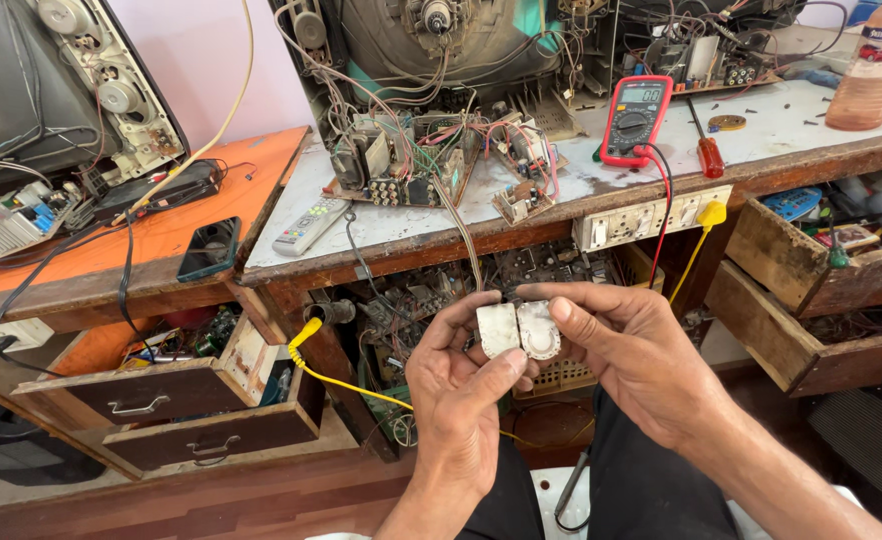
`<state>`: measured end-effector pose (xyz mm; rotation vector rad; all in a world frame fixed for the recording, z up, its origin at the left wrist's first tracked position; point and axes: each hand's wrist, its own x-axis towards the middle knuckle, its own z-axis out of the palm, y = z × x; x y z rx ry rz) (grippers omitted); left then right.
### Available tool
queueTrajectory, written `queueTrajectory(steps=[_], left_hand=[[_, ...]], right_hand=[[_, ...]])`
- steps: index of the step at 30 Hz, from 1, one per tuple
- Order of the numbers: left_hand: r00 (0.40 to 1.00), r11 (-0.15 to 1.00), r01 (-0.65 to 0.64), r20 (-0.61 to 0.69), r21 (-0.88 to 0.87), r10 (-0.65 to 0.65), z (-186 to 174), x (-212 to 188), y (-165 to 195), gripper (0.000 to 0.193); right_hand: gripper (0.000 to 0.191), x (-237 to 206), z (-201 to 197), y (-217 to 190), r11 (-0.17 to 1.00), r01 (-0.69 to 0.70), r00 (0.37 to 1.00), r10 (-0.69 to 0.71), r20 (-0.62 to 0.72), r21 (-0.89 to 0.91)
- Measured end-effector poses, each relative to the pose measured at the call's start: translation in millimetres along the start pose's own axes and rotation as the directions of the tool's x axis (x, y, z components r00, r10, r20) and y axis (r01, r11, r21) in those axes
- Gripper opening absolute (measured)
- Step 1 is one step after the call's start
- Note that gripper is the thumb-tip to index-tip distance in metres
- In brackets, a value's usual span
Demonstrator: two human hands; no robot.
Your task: The person holds a small green circuit board in one hand and a soldering iron in the other, soldering joints on the board. They then set the board down, pick up and turn over a white plastic component, and later resume handling and soldering the board.
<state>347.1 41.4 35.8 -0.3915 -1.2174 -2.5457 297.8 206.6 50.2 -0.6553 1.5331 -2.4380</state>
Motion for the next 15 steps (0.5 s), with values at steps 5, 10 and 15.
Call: queueTrajectory(steps=[5,10,15], left_hand=[[1.0,1.0,0.001,-0.01,0.004,-0.001,1.3,-0.2,-0.1,0.055],[1.0,1.0,-0.002,-0.014,0.009,0.002,2.2,0.1,0.5,0.057],[1.0,1.0,-0.013,-0.015,0.026,0.013,2.5,-0.4,-0.6,0.06]], right_hand=[[0.039,0.0,-0.9,0.6,1.0,-0.008,1.0,0.007,-0.013,-0.006],[0.039,-0.1,-1.0,0.6,1.0,-0.01,1.0,0.01,-0.01,-0.002],[0.04,-0.5,-0.4,0.0,1.0,-0.015,1.0,0.015,-0.022,0.006]])
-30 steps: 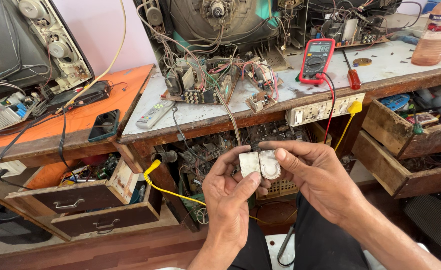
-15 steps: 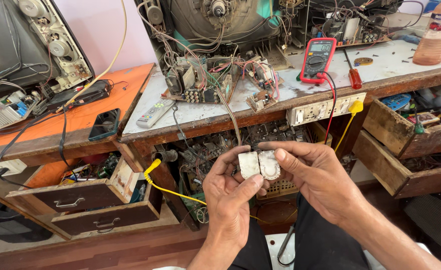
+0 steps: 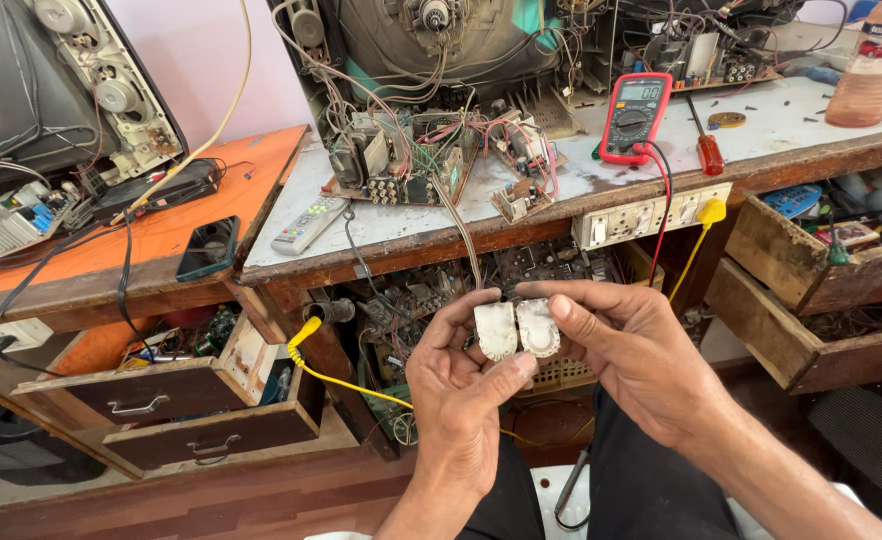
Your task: The person holds a small green circuit board in one hand and a soldering iron in the other, soldering joints on the board. They then set the board down, pick up and turn over a white plastic component, and later resume handling and soldering the board.
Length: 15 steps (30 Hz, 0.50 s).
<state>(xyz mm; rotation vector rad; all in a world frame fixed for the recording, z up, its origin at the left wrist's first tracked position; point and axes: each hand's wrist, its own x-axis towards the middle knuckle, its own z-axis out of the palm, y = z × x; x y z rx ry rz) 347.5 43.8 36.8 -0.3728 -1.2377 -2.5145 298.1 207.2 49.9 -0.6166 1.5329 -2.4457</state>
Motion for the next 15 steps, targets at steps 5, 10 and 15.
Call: queueTrajectory(steps=[5,10,15], left_hand=[[1.0,1.0,0.006,-0.017,0.008,-0.006,-1.3,-0.3,-2.0,0.057],[0.994,0.997,0.077,-0.073,-0.006,-0.077,0.1,0.8,-2.3,0.047],[0.997,0.999,0.05,-0.05,-0.003,-0.05,2.2,3.6,1.3,0.037]], right_hand=[[0.04,-0.2,0.3,-0.1,1.0,0.001,1.0,0.0,0.004,-0.002],[0.04,2.8,0.0,0.3,1.0,-0.017,1.0,0.017,-0.024,0.001],[0.041,1.1,1.2,1.1,0.999,0.025,0.999,-0.026,0.023,0.022]])
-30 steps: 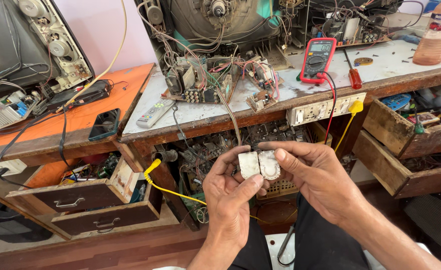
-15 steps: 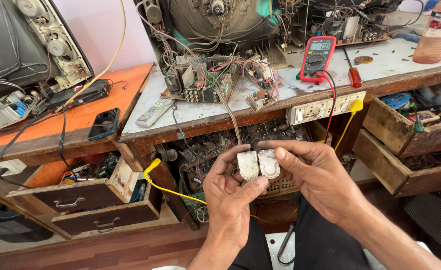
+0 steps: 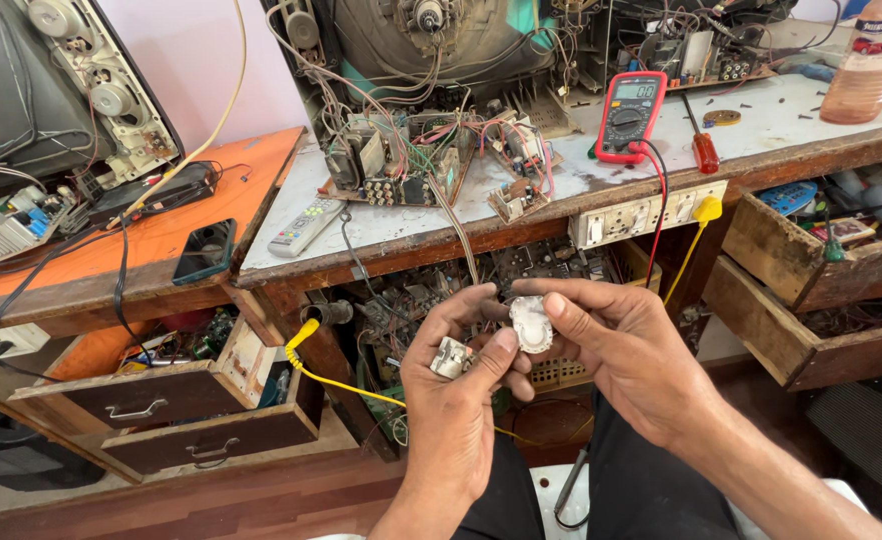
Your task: The person holds a small green circuit board in one hand and a soldering iron in the other, soldering joints on the board. They then set the board down, pick up and turn over a white plastic component, and later resume handling and soldering the board.
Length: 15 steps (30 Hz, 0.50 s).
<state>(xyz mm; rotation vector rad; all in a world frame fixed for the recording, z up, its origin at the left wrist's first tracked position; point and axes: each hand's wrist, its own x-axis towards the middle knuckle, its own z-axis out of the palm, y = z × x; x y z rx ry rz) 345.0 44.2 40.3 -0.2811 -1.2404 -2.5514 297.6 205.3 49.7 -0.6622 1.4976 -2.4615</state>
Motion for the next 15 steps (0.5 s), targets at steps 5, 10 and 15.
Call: queueTrajectory(steps=[5,10,15], left_hand=[[1.0,0.997,0.01,0.018,0.074,-0.011,2,1,1,0.024],[0.999,0.994,-0.053,0.001,0.098,0.053,2,1,2,0.019],[1.0,0.996,-0.023,-0.011,0.091,0.025,1,1,2,0.019]], right_hand=[[0.047,-1,2,-6,1.0,-0.004,1.0,0.005,0.024,-0.028],[0.069,-2,4,-12,0.999,-0.032,0.988,0.038,0.151,-0.038],[0.074,-3,9,-7,0.998,-0.024,0.992,0.03,0.122,-0.051]])
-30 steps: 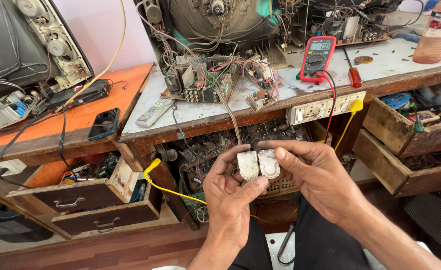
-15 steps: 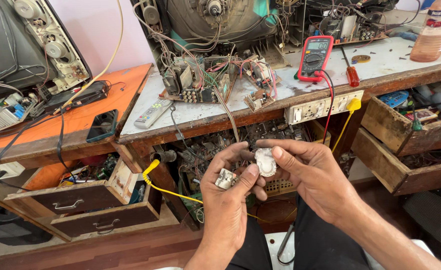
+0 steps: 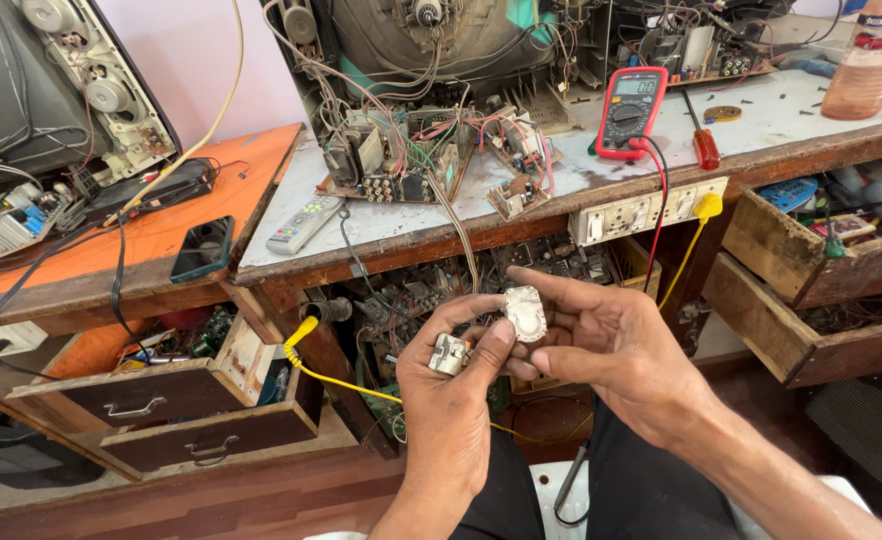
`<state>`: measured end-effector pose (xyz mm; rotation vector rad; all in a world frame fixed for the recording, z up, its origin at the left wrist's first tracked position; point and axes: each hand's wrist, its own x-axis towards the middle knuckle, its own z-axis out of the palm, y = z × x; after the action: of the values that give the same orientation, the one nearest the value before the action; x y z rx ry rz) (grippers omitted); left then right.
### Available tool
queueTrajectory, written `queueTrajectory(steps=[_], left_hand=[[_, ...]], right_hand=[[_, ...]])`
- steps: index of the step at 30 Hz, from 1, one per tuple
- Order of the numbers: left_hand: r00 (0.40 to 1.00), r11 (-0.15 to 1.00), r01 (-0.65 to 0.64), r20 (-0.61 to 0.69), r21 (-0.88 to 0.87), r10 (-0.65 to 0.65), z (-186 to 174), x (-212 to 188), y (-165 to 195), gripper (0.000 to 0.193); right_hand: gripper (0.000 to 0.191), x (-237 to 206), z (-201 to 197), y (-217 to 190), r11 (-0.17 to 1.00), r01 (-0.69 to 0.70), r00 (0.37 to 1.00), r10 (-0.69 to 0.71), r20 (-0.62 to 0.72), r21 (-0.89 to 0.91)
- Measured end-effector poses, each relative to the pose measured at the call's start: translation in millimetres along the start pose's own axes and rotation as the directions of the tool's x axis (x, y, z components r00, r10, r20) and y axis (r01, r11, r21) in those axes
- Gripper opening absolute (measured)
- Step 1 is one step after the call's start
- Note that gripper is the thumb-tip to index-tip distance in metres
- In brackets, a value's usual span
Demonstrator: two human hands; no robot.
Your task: The person holds a small green circuit board in one hand and a soldering iron in the other, soldering joints on the board. They then set the board down, pick up and turn over a white plastic component, and later resume handling and soldering the board.
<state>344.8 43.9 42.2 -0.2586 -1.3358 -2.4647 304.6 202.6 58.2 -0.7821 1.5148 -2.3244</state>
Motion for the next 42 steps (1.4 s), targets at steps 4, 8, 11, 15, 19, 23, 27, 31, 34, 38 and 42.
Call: queueTrajectory(steps=[4,8,11,15,19,23,27,31,34,38,42], left_hand=[[1.0,1.0,0.016,-0.014,0.004,-0.016,-0.4,0.8,-1.3,0.02],[1.0,1.0,0.009,-0.011,-0.003,-0.009,-0.7,1.2,-2.3,0.02],[1.0,1.0,0.01,-0.012,-0.008,-0.01,-1.0,1.8,-2.4,0.019],[1.0,1.0,0.013,-0.015,-0.007,-0.013,-1.3,2.5,-2.8,0.02],[1.0,1.0,0.013,-0.019,-0.008,-0.013,-1.8,3.0,-3.2,0.019],[1.0,1.0,0.006,-0.006,-0.01,-0.006,-2.6,3.3,-2.8,0.02],[1.0,1.0,0.009,-0.002,-0.012,-0.009,-2.6,3.7,-2.2,0.02],[1.0,1.0,0.019,-0.006,0.003,-0.019,-3.0,3.8,-1.0,0.02],[1.0,1.0,0.021,-0.003,-0.008,-0.021,-3.0,4.0,-0.5,0.02],[1.0,1.0,0.013,0.001,-0.001,-0.013,-2.7,3.6,-0.7,0.019],[1.0,1.0,0.017,0.0,-0.001,-0.017,-3.1,3.4,-0.6,0.019]], right_hand=[[0.068,0.0,0.6,3.1,1.0,-0.005,0.999,0.005,-0.054,-0.002],[0.067,-0.4,0.3,3.8,1.0,-0.003,0.999,0.003,-0.054,-0.002],[0.067,-0.7,0.0,3.2,1.0,-0.008,0.998,0.009,-0.054,0.015],[0.066,-0.3,-0.3,3.0,1.0,-0.022,0.997,0.022,-0.07,0.002],[0.066,-0.1,-0.6,3.2,1.0,-0.026,0.997,0.025,-0.077,-0.012],[0.066,-0.7,-0.8,2.4,1.0,-0.005,0.999,0.006,-0.044,0.022],[0.065,-0.7,-0.5,1.9,1.0,-0.014,0.999,0.015,-0.049,0.028],[0.066,-0.7,-1.8,2.5,1.0,-0.015,0.998,0.015,-0.061,0.003],[0.065,-1.7,-4.9,2.8,0.999,0.016,0.999,-0.015,-0.03,0.031],[0.061,-1.1,-7.5,5.0,0.998,0.009,0.999,-0.006,-0.041,0.063],[0.06,-0.7,-7.6,6.1,0.998,0.009,0.999,-0.006,-0.047,0.063]])
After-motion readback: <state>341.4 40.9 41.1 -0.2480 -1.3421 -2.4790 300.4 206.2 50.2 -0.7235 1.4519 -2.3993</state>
